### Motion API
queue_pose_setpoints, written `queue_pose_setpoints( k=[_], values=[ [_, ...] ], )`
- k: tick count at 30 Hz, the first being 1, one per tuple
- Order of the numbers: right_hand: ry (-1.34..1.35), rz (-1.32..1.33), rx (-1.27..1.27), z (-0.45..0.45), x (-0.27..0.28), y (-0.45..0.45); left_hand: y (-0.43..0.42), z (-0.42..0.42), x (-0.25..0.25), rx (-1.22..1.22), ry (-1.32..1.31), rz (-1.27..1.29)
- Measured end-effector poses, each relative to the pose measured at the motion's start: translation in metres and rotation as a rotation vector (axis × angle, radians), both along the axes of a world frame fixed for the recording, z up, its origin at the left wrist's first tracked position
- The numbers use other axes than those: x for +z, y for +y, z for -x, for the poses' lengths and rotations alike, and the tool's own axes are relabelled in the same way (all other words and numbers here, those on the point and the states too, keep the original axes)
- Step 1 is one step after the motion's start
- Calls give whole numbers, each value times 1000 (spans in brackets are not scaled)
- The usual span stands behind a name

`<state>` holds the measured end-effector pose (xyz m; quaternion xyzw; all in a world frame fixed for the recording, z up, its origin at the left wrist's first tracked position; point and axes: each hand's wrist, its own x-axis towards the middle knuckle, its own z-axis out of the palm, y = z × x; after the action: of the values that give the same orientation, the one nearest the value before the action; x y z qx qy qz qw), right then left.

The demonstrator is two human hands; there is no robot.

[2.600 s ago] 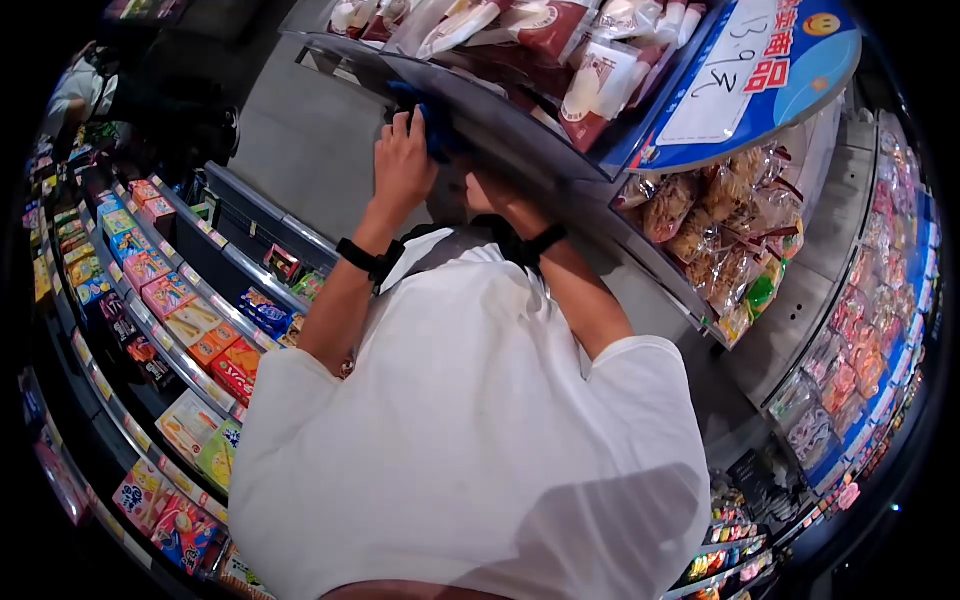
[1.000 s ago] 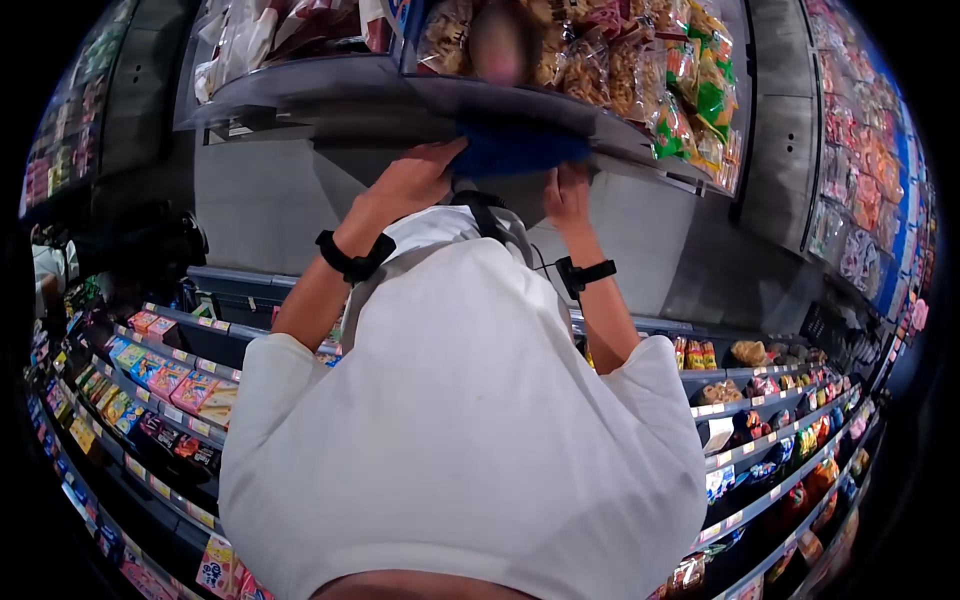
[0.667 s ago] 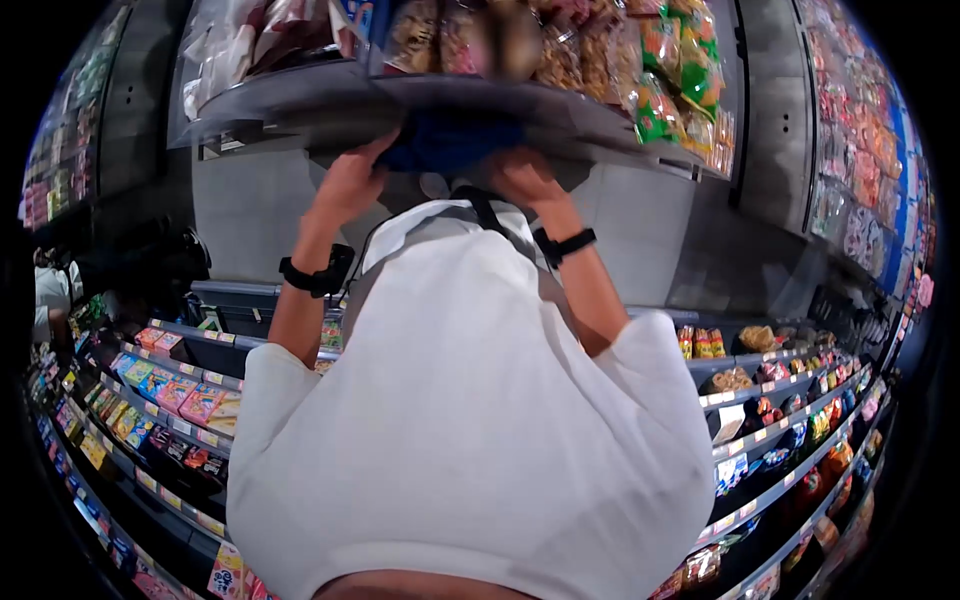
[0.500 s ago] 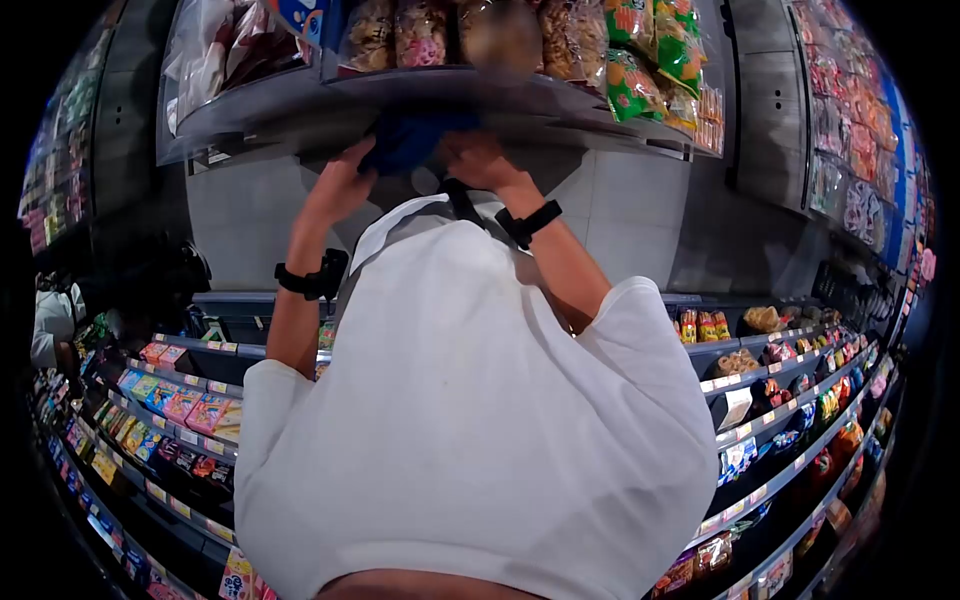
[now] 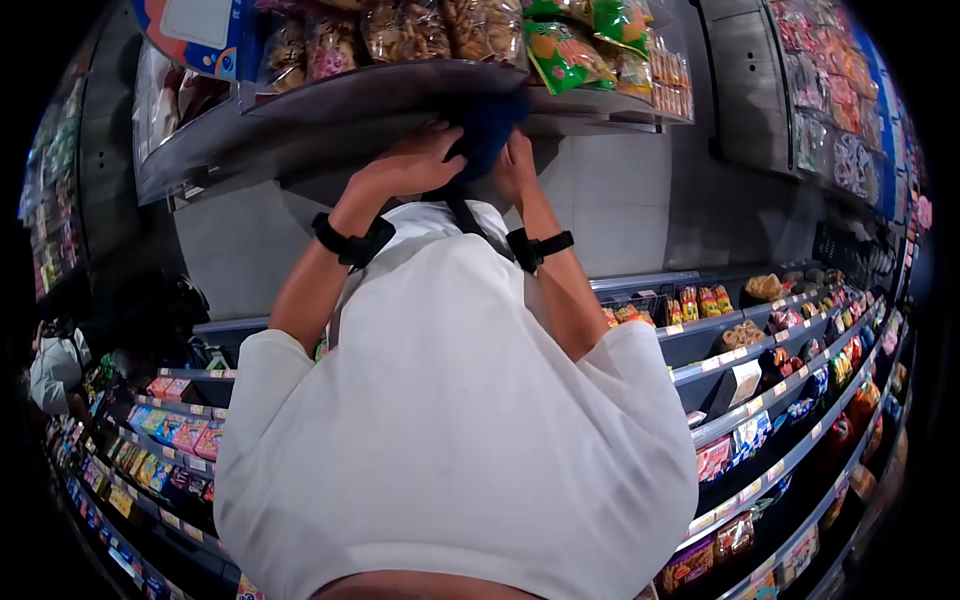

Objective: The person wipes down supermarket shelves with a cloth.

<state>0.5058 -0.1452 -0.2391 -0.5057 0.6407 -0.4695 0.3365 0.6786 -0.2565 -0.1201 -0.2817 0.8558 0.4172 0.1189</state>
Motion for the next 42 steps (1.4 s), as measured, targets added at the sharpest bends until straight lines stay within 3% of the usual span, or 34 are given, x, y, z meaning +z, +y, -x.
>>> queue_pose_setpoints(
  k=[4,9,13,14,15,16,18,19,20,23,26,28,29,31,34,38,39,40,42],
  values=[
    [-143,140,-342,10,-3,13,3,13,-15,-37,115,-51],
    [-470,-174,-459,13,-8,9,9,-20,-69,32,81,-2],
    [-572,-189,-383,17,-64,11,19,-19,-71,120,113,-23],
    [-796,-98,-340,23,-90,12,24,-18,-77,184,180,-87],
    [-1237,58,-318,30,-116,12,27,-16,-82,205,193,-143],
    [-1434,115,-277,36,-133,14,30,-12,-85,229,206,-197],
    [204,-214,-15,58,-134,-5,35,-5,-85,216,242,-165],
    [316,-128,10,63,-143,-5,37,-1,-82,189,273,-130],
    [323,-122,27,68,-153,-9,37,5,-79,206,280,-125],
    [-21,-456,42,91,-165,-5,42,26,-67,181,318,-142],
    [-224,-307,250,112,-112,6,45,53,-74,103,412,-128],
    [-747,-507,226,133,-123,15,45,73,-90,93,396,-154],
    [-808,-484,200,143,-131,23,45,84,-103,67,421,-91],
    [-820,-453,236,165,-98,36,42,108,-123,13,485,54],
    [-764,-526,413,218,-91,43,41,142,-146,13,522,-19],
    [-717,-800,186,259,-79,53,57,197,-165,-7,584,231],
    [-741,-674,240,272,-84,64,60,212,-152,-9,529,286],
    [-746,-562,308,284,-78,67,59,224,-152,1,556,122],
    [-851,-628,209,306,-68,74,64,246,-148,-15,483,-4]
  ],
)
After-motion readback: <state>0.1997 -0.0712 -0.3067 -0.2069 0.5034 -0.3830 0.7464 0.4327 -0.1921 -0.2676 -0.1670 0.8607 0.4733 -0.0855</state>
